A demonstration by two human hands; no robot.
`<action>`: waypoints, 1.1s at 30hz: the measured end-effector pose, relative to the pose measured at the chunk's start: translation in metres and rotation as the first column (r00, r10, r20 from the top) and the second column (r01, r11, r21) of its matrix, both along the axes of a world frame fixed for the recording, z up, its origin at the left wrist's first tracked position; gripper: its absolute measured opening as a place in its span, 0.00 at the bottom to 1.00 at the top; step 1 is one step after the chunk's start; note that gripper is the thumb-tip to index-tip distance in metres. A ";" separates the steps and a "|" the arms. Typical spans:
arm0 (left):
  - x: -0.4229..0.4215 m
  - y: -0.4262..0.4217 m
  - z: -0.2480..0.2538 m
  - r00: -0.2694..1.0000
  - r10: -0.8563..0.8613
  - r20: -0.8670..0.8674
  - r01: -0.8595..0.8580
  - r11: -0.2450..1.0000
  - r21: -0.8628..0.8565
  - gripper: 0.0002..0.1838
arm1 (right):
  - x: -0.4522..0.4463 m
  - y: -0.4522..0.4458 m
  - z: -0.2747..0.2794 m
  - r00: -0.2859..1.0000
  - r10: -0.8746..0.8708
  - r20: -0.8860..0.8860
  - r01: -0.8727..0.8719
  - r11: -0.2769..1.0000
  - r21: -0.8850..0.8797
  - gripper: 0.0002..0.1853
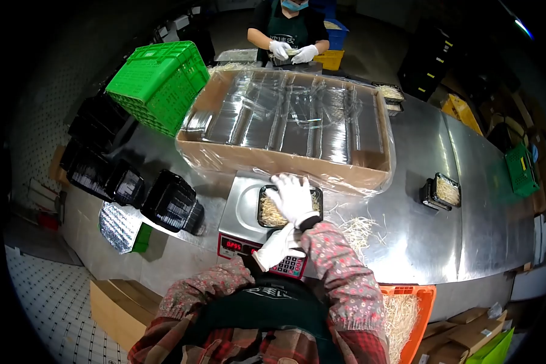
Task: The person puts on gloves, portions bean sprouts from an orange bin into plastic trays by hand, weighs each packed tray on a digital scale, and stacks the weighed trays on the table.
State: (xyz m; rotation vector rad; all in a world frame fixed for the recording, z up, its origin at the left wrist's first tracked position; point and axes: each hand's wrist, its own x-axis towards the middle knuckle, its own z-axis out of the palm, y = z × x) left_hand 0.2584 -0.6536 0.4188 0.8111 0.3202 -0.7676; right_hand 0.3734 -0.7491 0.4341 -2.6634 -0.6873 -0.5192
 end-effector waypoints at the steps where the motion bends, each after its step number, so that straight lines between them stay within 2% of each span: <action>1: 0.001 -0.003 -0.007 0.997 0.071 0.009 -0.071 0.997 0.009 0.22 | 0.002 0.004 0.001 0.998 -0.016 0.067 0.022 0.995 -0.098 0.29; 2: 0.004 -0.006 -0.015 0.997 0.079 -0.004 -0.079 0.997 0.002 0.22 | 0.005 0.003 0.004 0.999 -0.007 0.054 0.013 0.994 -0.106 0.29; 4: -0.002 -0.008 -0.030 0.986 0.161 0.051 -0.160 0.987 -0.014 0.19 | -0.001 0.005 0.009 0.985 -0.037 -0.171 0.020 0.995 -0.101 0.28; 5: -0.001 -0.014 -0.028 0.970 0.245 0.004 -0.245 0.969 0.011 0.19 | -0.001 0.006 0.011 0.989 -0.038 -0.144 0.025 0.996 -0.086 0.27; 8: -0.001 -0.018 -0.021 0.959 0.283 0.018 -0.284 0.957 0.055 0.19 | 0.002 0.006 0.016 0.977 -0.061 -0.202 0.035 0.991 -0.129 0.26; 10: -0.002 -0.013 0.014 0.970 0.241 -0.013 -0.238 0.963 0.123 0.17 | 0.011 -0.004 0.016 0.987 -0.059 -0.147 0.048 0.996 -0.074 0.28; 11: -0.003 -0.008 0.007 0.978 0.207 0.027 -0.208 0.966 0.156 0.18 | 0.022 -0.018 0.020 0.906 -0.020 -0.423 0.034 0.999 0.026 0.30; 12: -0.006 -0.003 0.003 0.983 0.170 0.065 -0.179 0.965 0.191 0.19 | 0.028 -0.034 0.024 0.751 0.049 -0.659 0.048 0.991 0.128 0.32; 13: -0.012 0.005 0.000 0.975 0.155 0.160 -0.184 0.965 0.188 0.21 | 0.026 -0.055 0.028 0.788 0.208 -0.580 -0.010 0.945 0.325 0.37; 14: -0.014 0.007 0.002 0.976 0.163 0.145 -0.193 0.955 0.225 0.18 | 0.026 -0.077 0.038 0.752 0.113 -0.649 -0.071 0.993 0.092 0.30; 15: -0.015 0.009 -0.001 0.973 0.165 0.162 -0.204 0.944 0.259 0.17 | 0.019 -0.092 0.020 0.692 0.248 -0.678 -0.017 0.945 0.328 0.26; 16: -0.014 0.010 -0.004 0.971 0.159 0.179 -0.206 0.935 0.290 0.16 | 0.004 -0.105 -0.001 0.642 0.380 -0.665 0.061 0.840 0.539 0.22; 17: -0.015 0.009 -0.004 0.969 0.157 0.192 -0.209 0.934 0.289 0.14 | -0.009 -0.115 -0.009 0.718 0.291 -0.633 0.088 0.863 0.497 0.18; 18: -0.016 0.008 -0.007 0.969 0.125 0.215 -0.188 0.935 0.301 0.14 | -0.025 -0.124 -0.011 0.603 0.341 -0.721 0.270 0.763 0.587 0.20; 19: -0.017 0.004 0.001 0.969 0.060 0.240 -0.143 0.927 0.347 0.15 | -0.044 -0.135 -0.004 0.605 0.322 -0.728 0.352 0.713 0.607 0.19; 20: -0.016 0.001 0.004 0.964 -0.072 0.256 -0.046 0.903 0.428 0.15 | -0.059 -0.149 -0.008 0.611 0.362 -0.704 0.408 0.619 0.672 0.17; 22: -0.013 -0.010 0.012 0.914 -0.306 0.266 0.168 0.884 0.437 0.17 | -0.088 -0.185 -0.009 0.580 0.391 -0.715 0.574 0.426 0.699 0.16; 23: -0.011 -0.018 0.024 0.896 -0.334 0.294 0.178 0.874 0.451 0.17 | -0.098 -0.209 -0.003 0.646 0.323 -0.691 0.592 0.359 0.722 0.15; 25: -0.001 -0.022 0.033 0.859 -0.283 0.428 0.034 0.864 0.503 0.16 | -0.107 -0.259 -0.007 0.781 0.164 -0.603 0.572 0.202 0.795 0.17; 27: 0.007 -0.020 0.045 0.847 -0.179 0.500 -0.146 0.826 0.544 0.15 | -0.102 -0.312 0.003 0.829 -0.228 -0.511 0.535 0.055 0.843 0.21; 28: 0.012 -0.015 0.043 0.852 -0.117 0.510 -0.223 0.800 0.557 0.14 | -0.092 -0.333 0.019 0.813 -0.346 -0.469 0.454 -0.128 0.882 0.21; 29: 0.018 -0.005 0.038 0.733 -0.217 0.645 -0.324 0.723 0.611 0.14 | -0.069 -0.384 -0.016 0.789 -0.509 -0.344 0.344 -0.099 0.934 0.19; 30: 0.021 0.002 0.034 0.732 -0.162 0.662 -0.372 0.719 0.587 0.14 | -0.046 -0.426 -0.025 0.708 -0.651 -0.276 0.254 -0.130 0.959 0.16; 31: 0.022 0.006 0.032 0.745 -0.121 0.656 -0.411 0.691 0.594 0.14 | -0.023 -0.474 -0.038 0.635 -0.735 -0.238 0.226 -0.117 0.967 0.17; 32: 0.022 0.011 0.030 0.755 -0.077 0.652 -0.451 0.660 0.600 0.14 | -0.002 -0.499 -0.030 0.517 -0.814 -0.264 0.178 -0.200 0.964 0.19; 33: 0.023 0.016 0.026 0.713 -0.099 0.694 -0.501 0.621 0.603 0.14 | 0.005 -0.500 0.008 0.555 -0.751 -0.357 0.110 -0.360 0.927 0.19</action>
